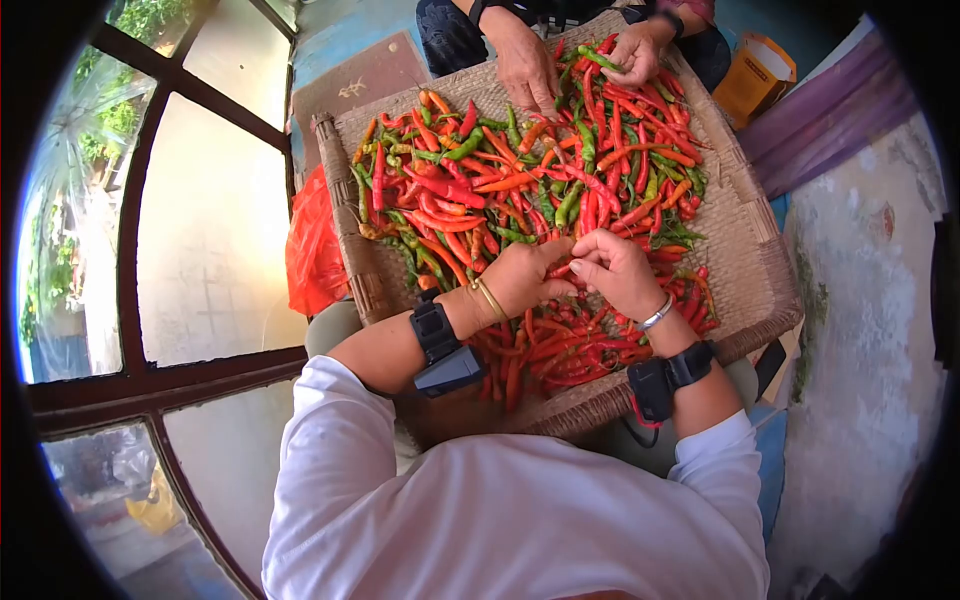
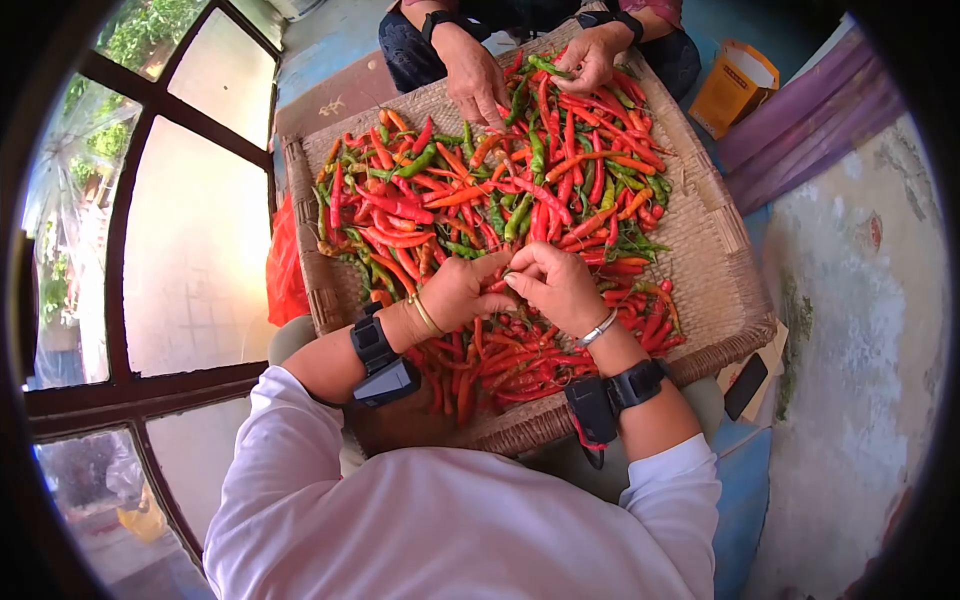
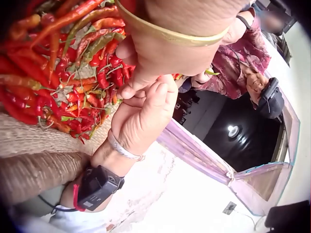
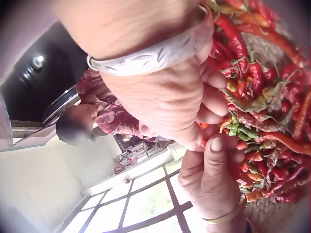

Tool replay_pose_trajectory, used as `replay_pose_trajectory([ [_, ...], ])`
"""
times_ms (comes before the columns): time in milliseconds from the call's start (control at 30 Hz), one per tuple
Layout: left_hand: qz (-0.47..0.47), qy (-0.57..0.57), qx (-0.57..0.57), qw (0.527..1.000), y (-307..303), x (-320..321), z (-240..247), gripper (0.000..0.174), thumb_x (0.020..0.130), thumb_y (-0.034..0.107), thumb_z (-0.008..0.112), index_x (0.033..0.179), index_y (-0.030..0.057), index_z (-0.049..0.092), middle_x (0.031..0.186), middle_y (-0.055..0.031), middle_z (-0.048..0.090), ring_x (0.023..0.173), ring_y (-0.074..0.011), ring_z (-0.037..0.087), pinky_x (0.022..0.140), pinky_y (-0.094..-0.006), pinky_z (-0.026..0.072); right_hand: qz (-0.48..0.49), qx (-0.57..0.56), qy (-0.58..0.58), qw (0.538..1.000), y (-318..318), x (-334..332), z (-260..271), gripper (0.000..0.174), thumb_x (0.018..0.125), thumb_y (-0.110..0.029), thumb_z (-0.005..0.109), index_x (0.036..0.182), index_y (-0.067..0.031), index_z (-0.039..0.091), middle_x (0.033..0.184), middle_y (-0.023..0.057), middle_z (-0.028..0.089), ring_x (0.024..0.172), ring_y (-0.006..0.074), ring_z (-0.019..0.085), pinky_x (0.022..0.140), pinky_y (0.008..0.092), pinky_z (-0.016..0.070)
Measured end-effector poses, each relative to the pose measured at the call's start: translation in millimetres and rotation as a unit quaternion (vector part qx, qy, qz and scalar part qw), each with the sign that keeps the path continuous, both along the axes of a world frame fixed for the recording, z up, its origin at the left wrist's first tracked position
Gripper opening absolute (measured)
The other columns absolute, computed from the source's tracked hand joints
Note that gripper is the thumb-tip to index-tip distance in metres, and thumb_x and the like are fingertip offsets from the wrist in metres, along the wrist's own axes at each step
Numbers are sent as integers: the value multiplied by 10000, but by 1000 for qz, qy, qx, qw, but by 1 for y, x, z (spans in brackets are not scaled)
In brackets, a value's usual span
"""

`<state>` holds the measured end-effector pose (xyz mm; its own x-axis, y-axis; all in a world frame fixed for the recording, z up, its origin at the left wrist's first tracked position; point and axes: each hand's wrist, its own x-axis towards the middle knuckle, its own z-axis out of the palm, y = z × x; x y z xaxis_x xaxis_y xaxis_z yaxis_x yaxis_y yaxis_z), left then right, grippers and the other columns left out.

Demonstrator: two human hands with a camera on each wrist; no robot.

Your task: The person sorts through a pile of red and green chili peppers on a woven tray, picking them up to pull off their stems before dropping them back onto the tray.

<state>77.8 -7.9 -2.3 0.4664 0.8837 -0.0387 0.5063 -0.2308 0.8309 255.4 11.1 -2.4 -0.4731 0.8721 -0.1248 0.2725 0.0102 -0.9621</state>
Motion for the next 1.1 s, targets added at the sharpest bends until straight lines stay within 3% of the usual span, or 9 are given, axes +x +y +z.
replay_pose_trajectory([
  [100,18,26,34,999,0,3,-6,735,661,149,720,1264,26,318,722,-151,592,644,-264,607,553,-302,475,7,14,-25,1000,-2,-1,0,132,753,-96,620,824,-10,550,646,62,608,581,109,569,534,256,442],
  [267,-36,27,62,997,-4,4,-14,831,645,160,731,1306,35,243,810,-174,596,710,-325,603,598,-347,491,56,35,-43,997,-4,-3,-3,119,744,-89,613,811,1,572,612,74,598,565,126,573,529,275,451],
  [467,-68,63,108,990,10,-13,6,659,676,265,693,1211,42,380,745,-162,587,635,-325,589,537,-384,471,22,-95,37,995,3,13,5,112,826,-134,556,775,-35,561,628,-5,547,500,39,481,451,181,399],
  [600,-38,238,235,942,24,-46,3,394,722,243,617,1062,68,522,811,-83,580,800,-250,565,646,-363,452,-123,-124,90,981,14,37,1,113,849,-153,527,793,-55,539,626,11,559,480,54,483,438,172,391],
  [667,12,459,240,855,27,-59,4,272,751,197,554,998,86,573,910,-45,557,904,-205,502,726,-348,410,-164,-119,155,967,17,44,0,147,860,-203,524,813,-64,525,625,16,554,477,59,479,427,179,385],
  [767,39,480,217,849,32,-67,4,230,761,165,513,965,97,596,932,-23,541,913,-185,472,751,-337,379,-193,-89,219,952,26,46,2,160,866,-222,515,872,-63,535,641,24,560,486,67,491,425,189,395],
  [833,55,467,226,853,34,-70,-5,227,760,168,516,960,99,598,930,-24,542,910,-188,474,748,-337,380,-300,-108,232,919,33,44,9,237,878,-223,492,1035,-47,510,667,38,573,502,76,511,433,200,417],
  [967,50,471,178,862,36,-72,4,198,765,163,527,929,104,622,934,-33,569,903,-204,518,734,-342,388,-289,-114,199,930,18,26,10,393,884,-209,476,1221,-32,380,706,58,597,528,88,546,431,215,442],
  [1100,26,419,135,898,36,-69,3,176,766,148,538,905,101,636,874,-63,619,822,-227,602,666,-345,460,-192,-162,143,957,-7,-8,-1,291,881,-182,477,1114,-10,469,717,60,605,525,92,555,435,206,448],
])
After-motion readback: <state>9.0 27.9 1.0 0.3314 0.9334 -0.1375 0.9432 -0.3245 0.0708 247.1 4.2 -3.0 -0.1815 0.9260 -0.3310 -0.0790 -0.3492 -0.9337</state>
